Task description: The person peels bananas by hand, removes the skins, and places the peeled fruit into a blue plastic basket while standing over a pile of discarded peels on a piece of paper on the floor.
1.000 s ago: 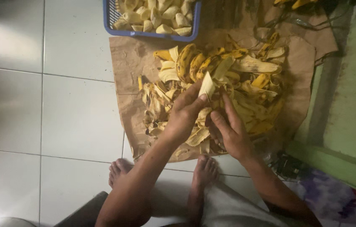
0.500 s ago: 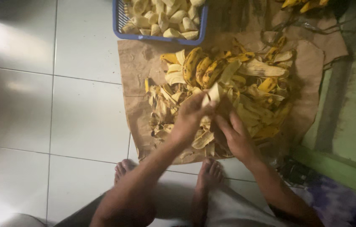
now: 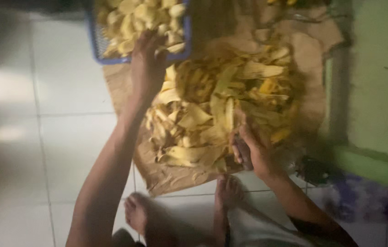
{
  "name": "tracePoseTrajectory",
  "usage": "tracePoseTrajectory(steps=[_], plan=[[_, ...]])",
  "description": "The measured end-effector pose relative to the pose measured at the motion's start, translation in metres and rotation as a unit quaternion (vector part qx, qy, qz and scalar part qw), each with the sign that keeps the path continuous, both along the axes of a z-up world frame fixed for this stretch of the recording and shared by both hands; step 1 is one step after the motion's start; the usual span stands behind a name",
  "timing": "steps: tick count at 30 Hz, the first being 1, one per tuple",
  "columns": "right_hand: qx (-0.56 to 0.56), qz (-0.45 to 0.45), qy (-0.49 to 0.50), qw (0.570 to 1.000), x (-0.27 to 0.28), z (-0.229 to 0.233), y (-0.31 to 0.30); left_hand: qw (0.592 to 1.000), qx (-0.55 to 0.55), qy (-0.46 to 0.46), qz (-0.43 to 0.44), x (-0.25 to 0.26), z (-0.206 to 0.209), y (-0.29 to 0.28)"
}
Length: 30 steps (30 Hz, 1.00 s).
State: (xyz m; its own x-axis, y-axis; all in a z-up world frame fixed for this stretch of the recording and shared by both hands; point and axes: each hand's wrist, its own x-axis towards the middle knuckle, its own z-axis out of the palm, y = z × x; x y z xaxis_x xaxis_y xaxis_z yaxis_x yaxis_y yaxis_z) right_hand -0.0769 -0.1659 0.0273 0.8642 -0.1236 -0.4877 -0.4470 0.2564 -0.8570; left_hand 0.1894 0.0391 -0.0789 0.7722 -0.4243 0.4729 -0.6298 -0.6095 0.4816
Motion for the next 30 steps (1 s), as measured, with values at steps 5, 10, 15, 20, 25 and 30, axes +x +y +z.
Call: tracePoseTrajectory(steps=[5, 10, 15, 20, 25, 30], plan=[[-0.048, -0.136, -0.024, 0.989, -0.01, -0.014, -0.019, 0.974, 0.119, 0.08, -0.173, -0.021, -0.005, -0.088], [-0.099, -0.219, -0.016, 0.97, -0.033, -0.067, -0.031, 0.886, 0.381, 0.029, -0.262, -0.058, -0.042, -0.184], [-0.074, -0.255, 0.102, 0.959, -0.044, -0.106, -0.033, 0.864, 0.357, 0.146, -0.324, -0.063, -0.012, -0.176], [-0.101, -0.203, 0.039, 0.973, -0.031, -0.077, -0.016, 0.874, 0.032, 0.246, -0.418, -0.077, 0.061, -0.121], [-0.19, -0.16, 0.001, 0.969, -0.017, -0.058, -0.003, 0.938, 0.006, 0.196, -0.287, -0.107, 0.101, -0.104], [-0.106, -0.17, -0.078, 0.977, -0.008, -0.032, 0.003, 0.968, -0.002, 0.106, -0.227, -0.125, 0.107, -0.098]])
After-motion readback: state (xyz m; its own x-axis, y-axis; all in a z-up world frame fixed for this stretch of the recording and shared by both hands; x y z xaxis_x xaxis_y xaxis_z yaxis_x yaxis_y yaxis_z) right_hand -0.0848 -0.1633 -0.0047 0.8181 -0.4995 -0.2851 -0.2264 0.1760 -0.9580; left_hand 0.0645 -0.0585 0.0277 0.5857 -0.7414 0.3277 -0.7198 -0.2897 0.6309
